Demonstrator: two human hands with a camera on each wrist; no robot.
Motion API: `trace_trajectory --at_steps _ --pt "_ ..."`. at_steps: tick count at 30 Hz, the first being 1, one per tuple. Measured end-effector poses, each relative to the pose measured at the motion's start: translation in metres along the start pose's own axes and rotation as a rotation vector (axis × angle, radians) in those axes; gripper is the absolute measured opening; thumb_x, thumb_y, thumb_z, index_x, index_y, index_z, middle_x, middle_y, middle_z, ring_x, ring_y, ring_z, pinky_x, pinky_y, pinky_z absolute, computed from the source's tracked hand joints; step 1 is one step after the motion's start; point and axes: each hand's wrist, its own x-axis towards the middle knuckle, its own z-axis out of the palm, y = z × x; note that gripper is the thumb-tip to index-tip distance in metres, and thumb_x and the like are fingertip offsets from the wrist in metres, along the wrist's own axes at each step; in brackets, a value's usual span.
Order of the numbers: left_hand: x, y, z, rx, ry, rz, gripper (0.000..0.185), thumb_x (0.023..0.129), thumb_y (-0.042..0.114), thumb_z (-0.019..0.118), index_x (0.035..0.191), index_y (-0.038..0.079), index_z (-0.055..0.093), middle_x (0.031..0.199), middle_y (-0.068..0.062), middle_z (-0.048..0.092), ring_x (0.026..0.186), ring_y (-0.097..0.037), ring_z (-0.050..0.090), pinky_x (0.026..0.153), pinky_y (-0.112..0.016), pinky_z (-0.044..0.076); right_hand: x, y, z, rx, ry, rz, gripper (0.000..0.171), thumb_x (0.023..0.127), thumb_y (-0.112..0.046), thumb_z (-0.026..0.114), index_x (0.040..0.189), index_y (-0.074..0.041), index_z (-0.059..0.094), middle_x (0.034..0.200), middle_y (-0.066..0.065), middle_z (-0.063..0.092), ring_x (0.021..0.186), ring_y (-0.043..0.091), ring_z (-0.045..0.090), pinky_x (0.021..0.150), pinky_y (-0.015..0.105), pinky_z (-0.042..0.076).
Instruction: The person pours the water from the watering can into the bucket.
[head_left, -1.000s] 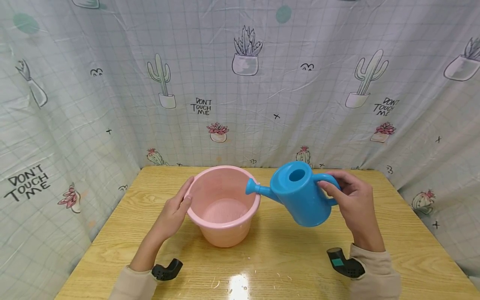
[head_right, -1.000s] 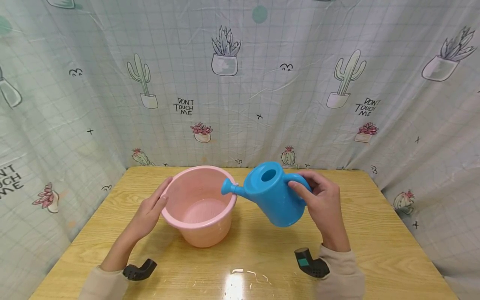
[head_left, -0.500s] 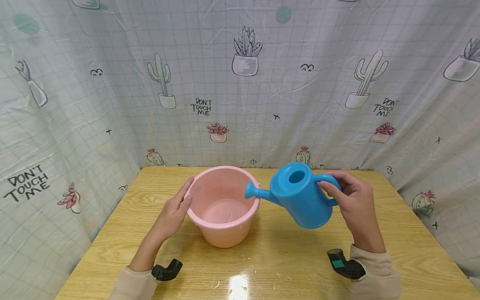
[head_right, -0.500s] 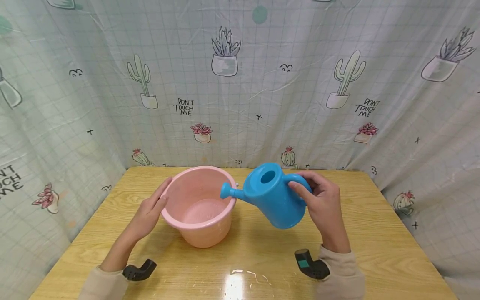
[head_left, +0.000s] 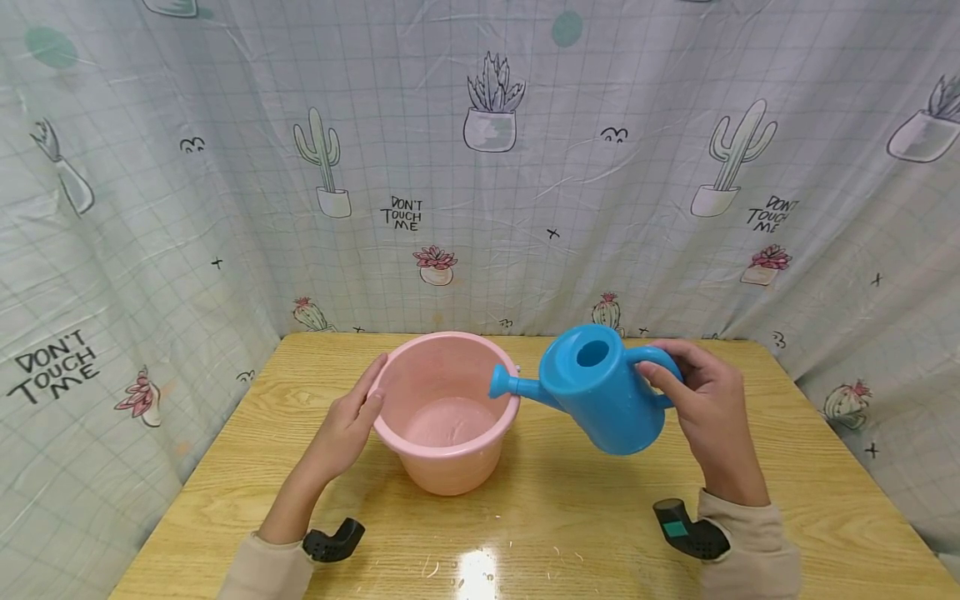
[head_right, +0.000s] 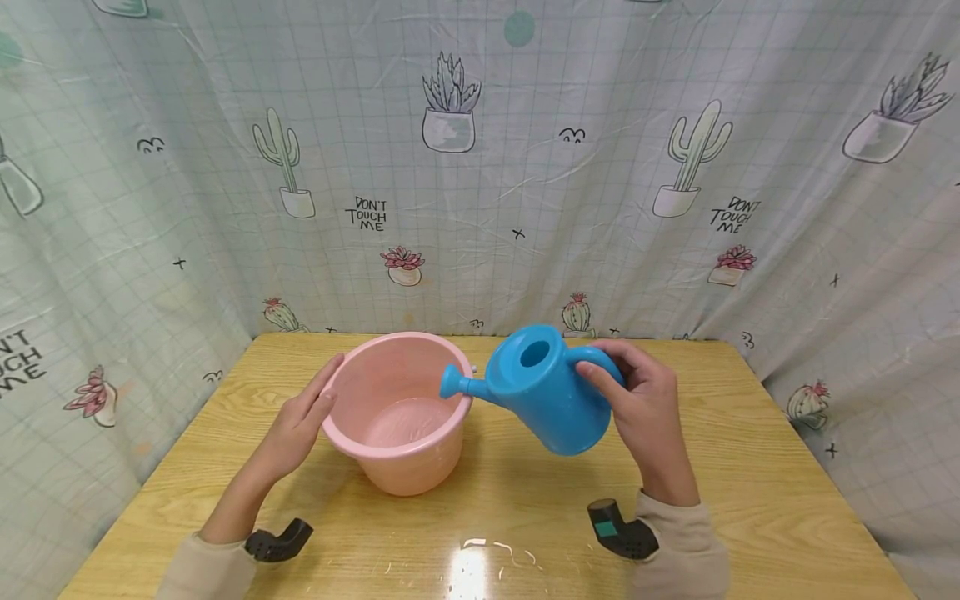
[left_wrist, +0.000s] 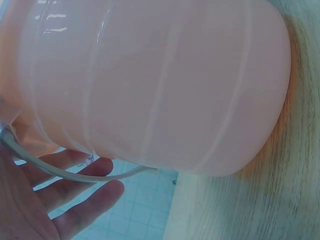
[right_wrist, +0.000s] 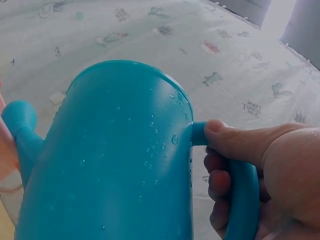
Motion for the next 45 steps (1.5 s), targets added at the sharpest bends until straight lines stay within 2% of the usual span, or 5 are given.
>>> trace_trajectory --at_steps 9,22,30,40,45 --pt "-0.0004 0.0006 0.0002 -0.005 -0.002 -0.006 0.051 0.106 0.026 0.034 0.156 0.02 0.023 0.152 -0.016 0.039 0.135 -0.033 0.045 0.105 -0.053 0.04 -0.0004 -0.0009 0.001 -0.002 0.006 0.012 0.026 0.092 -0.007 0.064 0.117 0.001 0.064 0.1 -0.014 0.066 0.092 0.001 0.063 0.084 0.013 0.05" --pt "0.0002 -0.0009 0.0002 -0.006 0.001 -0.009 0.051 0.106 0.026 0.034 0.155 0.014 0.024 0.153 -0.015 0.038 0.135 -0.034 0.044 0.106 -0.052 0.04 -0.0009 -0.0006 0.0006 0.007 0.008 0.021 0.027 0.092 -0.008 0.064 0.118 0.001 0.064 0.101 -0.014 0.066 0.093 0.003 0.064 0.084 0.013 0.05" --pt "-0.0001 -0.0005 0.0001 -0.006 0.001 -0.012 0.051 0.106 0.026 0.034 0.155 0.015 0.024 0.154 -0.014 0.037 0.136 -0.034 0.043 0.107 -0.052 0.039 -0.0012 -0.0027 0.0006 -0.002 0.005 0.01 0.027 0.092 -0.007 0.064 0.117 0.001 0.064 0.101 -0.016 0.066 0.094 0.003 0.064 0.084 0.013 0.05" --pt "0.0004 -0.0032 0.0007 -0.002 -0.003 -0.014 0.051 0.106 0.026 0.034 0.156 0.023 0.022 0.155 -0.013 0.036 0.137 -0.033 0.043 0.107 -0.052 0.039 -0.0009 -0.0033 0.0009 0.003 0.006 0.005 0.027 0.091 -0.006 0.064 0.117 0.003 0.064 0.1 -0.015 0.066 0.093 0.003 0.064 0.083 0.013 0.051" --pt "0.0008 -0.0032 0.0008 -0.002 -0.003 -0.014 0.051 0.106 0.026 0.034 0.156 0.021 0.022 0.154 -0.013 0.036 0.137 -0.033 0.043 0.107 -0.052 0.039 -0.0011 -0.0039 0.0007 0.007 0.006 0.009 0.028 0.092 -0.006 0.064 0.117 0.004 0.063 0.1 -0.015 0.067 0.092 0.003 0.064 0.083 0.013 0.051"
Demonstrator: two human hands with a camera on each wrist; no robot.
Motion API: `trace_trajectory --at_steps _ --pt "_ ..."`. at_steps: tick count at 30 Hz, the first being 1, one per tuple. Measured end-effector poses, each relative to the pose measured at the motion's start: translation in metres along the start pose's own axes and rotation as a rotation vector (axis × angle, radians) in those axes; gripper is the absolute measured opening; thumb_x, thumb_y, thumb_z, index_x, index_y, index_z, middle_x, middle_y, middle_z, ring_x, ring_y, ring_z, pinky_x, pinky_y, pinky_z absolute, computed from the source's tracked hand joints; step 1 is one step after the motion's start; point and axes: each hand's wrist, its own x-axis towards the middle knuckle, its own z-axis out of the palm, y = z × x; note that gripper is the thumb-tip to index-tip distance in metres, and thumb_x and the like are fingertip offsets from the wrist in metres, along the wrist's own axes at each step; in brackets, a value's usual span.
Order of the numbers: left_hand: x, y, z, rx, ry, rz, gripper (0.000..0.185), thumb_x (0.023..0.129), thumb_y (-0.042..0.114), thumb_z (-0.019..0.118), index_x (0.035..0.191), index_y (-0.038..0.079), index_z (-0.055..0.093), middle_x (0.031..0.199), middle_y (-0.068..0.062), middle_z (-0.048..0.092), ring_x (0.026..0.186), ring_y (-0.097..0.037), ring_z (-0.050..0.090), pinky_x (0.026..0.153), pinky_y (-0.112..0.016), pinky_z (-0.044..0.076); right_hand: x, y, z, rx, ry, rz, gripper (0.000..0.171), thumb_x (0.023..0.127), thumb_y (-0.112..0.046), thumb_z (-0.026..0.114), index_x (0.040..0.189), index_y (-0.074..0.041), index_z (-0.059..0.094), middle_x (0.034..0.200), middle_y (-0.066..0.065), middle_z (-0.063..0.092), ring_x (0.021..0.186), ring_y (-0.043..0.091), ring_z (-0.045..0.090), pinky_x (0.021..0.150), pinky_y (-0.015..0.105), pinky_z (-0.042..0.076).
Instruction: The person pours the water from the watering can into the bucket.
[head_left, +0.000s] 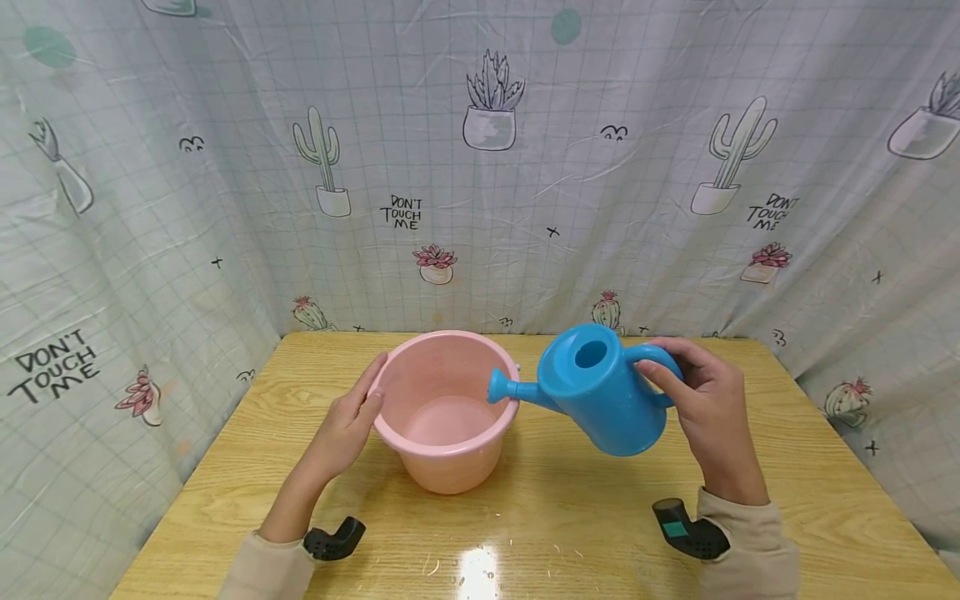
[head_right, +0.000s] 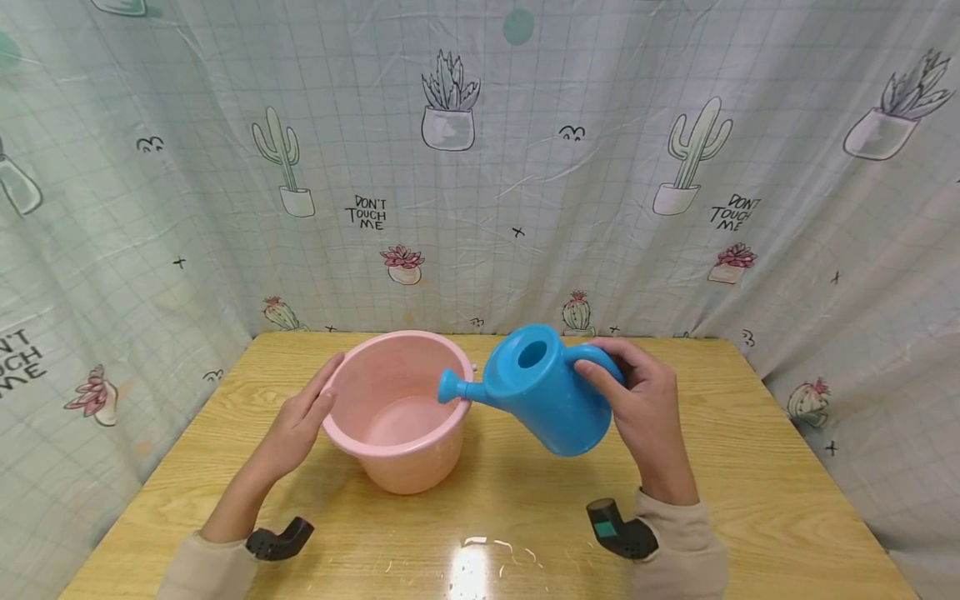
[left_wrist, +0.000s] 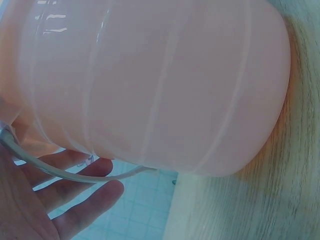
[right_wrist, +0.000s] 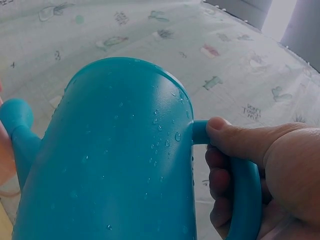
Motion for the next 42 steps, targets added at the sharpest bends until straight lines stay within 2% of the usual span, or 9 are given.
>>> trace_trajectory --at_steps 10,22,42 --pt "0.0005 0.0019 0.0001 -0.002 0.003 -0.001 0.051 0.106 0.026 0.034 0.155 0.016 0.024 0.153 -0.015 0.038 0.136 -0.034 0.044 0.106 -0.053 0.04 -0.0006 -0.0016 -0.0002 0.019 0.006 0.004 0.026 0.091 -0.004 0.065 0.116 0.002 0.065 0.1 -0.013 0.067 0.092 0.005 0.064 0.083 0.014 0.051" --pt "0.0004 0.003 -0.0005 -0.006 0.0 0.001 0.051 0.106 0.026 0.034 0.155 0.015 0.024 0.154 -0.015 0.037 0.136 -0.034 0.043 0.106 -0.052 0.039 -0.0009 -0.0017 -0.0002 0.026 0.006 -0.001 0.026 0.09 -0.003 0.065 0.116 0.003 0.064 0.101 -0.011 0.067 0.092 0.006 0.064 0.083 0.014 0.051" --pt "0.0 0.0045 -0.0006 -0.005 0.003 0.001 0.051 0.106 0.026 0.034 0.155 0.019 0.023 0.154 -0.015 0.037 0.136 -0.034 0.043 0.107 -0.052 0.039 -0.0011 -0.0044 0.0015 0.02 0.019 -0.012 0.027 0.09 -0.004 0.066 0.116 0.003 0.064 0.102 -0.011 0.067 0.094 0.007 0.064 0.085 0.013 0.05"
